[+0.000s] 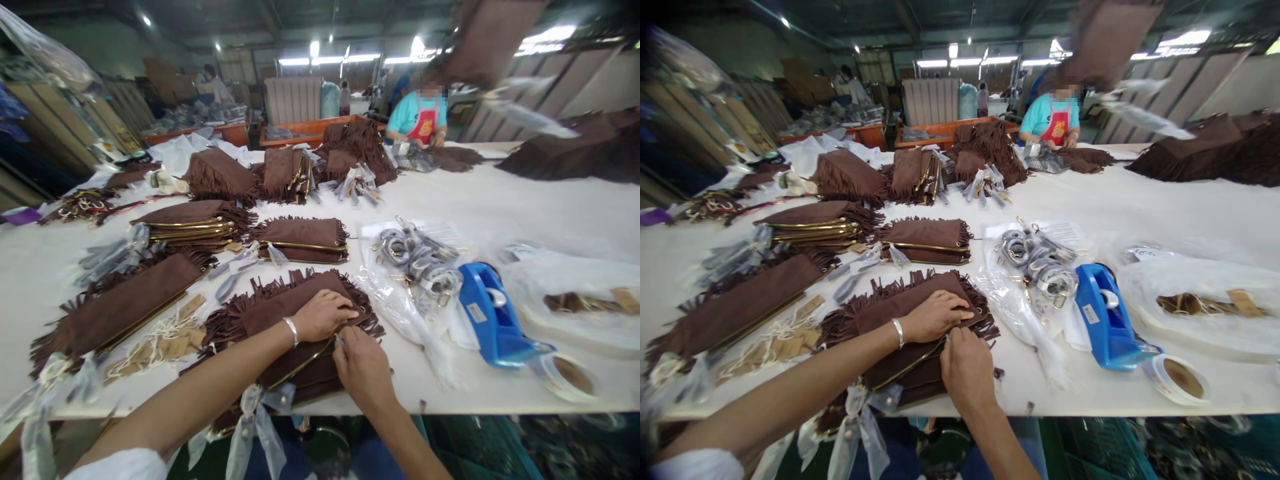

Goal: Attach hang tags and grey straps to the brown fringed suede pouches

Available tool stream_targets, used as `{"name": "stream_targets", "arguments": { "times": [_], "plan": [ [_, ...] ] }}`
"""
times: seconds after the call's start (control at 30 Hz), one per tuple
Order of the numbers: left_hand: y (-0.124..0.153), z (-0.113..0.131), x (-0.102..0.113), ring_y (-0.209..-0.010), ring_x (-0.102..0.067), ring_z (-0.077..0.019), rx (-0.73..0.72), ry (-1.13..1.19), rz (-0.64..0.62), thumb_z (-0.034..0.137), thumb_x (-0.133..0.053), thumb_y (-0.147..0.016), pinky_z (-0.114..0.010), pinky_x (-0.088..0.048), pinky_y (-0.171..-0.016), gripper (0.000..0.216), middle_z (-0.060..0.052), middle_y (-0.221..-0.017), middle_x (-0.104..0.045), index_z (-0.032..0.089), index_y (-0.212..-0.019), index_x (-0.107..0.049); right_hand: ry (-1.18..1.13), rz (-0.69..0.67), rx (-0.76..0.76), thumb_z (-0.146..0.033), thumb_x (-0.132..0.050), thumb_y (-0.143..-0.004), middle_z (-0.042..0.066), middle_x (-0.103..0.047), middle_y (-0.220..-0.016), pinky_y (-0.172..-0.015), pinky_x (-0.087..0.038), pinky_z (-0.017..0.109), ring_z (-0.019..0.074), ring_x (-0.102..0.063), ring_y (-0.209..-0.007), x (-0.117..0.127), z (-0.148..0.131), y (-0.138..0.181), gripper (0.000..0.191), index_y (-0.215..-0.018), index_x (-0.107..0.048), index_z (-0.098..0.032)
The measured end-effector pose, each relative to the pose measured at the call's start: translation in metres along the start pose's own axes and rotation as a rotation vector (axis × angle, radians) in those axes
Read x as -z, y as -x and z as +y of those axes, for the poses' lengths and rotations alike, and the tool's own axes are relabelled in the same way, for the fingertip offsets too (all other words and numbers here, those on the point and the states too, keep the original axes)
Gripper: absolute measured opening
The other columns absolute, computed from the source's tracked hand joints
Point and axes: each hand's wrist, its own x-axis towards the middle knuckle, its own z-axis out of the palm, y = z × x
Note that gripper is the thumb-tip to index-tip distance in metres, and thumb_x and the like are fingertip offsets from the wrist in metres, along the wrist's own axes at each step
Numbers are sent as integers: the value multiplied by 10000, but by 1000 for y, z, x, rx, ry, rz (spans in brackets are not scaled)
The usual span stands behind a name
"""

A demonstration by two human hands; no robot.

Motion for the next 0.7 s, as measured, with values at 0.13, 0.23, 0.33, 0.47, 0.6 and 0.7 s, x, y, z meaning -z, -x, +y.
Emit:
{"name": "stream_targets", "arguments": {
  "times": [0.13, 0.23, 0.33, 0.47, 0.6, 0.7],
  "plan": [
    [0, -1, 1, -1192, -480, -209, -6, -3, -20, 289, -464, -963, -370, -302, -1013, 353, -23, -1321, -576, 321, -1303, -553, 14, 15, 7, -173, -467, -913, 67, -616, -882, -753, -322, 308, 212, -545, -839, -3, -7, 7, 108, -896, -574, -180],
    [-1, -1, 1, -1198, -482, -203, 8, 11, -14, 326, -439, -978, -367, -304, -1015, 342, -21, -1318, -581, 315, -1298, -558, -86, -3, 5, -194, -468, -918, 55, -608, -882, -760, -346, 291, 198, -553, -854, -1, 4, 6, 117, -877, -577, -188],
    [-2, -1, 0, -1191, -496, -204, 32, 47, 13, 389, -385, -998, -372, -311, -1014, 356, -25, -1297, -596, 306, -1291, -570, -230, -74, 11, -216, -487, -908, 35, -613, -897, -749, -372, 264, 174, -567, -844, 5, 22, 0, 117, -866, -595, -201],
    [-3, -4, -2, -1183, -507, -205, 15, 75, 12, 410, -386, -995, -370, -321, -1003, 360, -26, -1288, -604, 308, -1274, -590, -273, -99, 14, -201, -489, -885, 24, -610, -841, -738, -379, 264, 168, -563, -806, 8, 27, -6, 112, -834, -589, -197],
    [-3, -6, -3, -1177, -505, -212, 11, 50, 6, 418, -431, -978, -373, -321, -990, 347, -15, -1291, -600, 325, -1274, -585, -258, -69, 55, -173, -492, -865, 42, -595, -826, -749, -371, 283, 186, -547, -818, 0, -4, 4, 91, -815, -568, -184],
    [-3, -5, -3, -1173, -504, -217, 25, 26, -2, 411, -448, -969, -377, -313, -996, 354, -16, -1297, -595, 323, -1290, -570, -263, -89, 99, -157, -492, -859, 60, -592, -869, -772, -377, 314, 211, -534, -850, -12, -44, 22, 87, -844, -573, -186]
  ]
}}
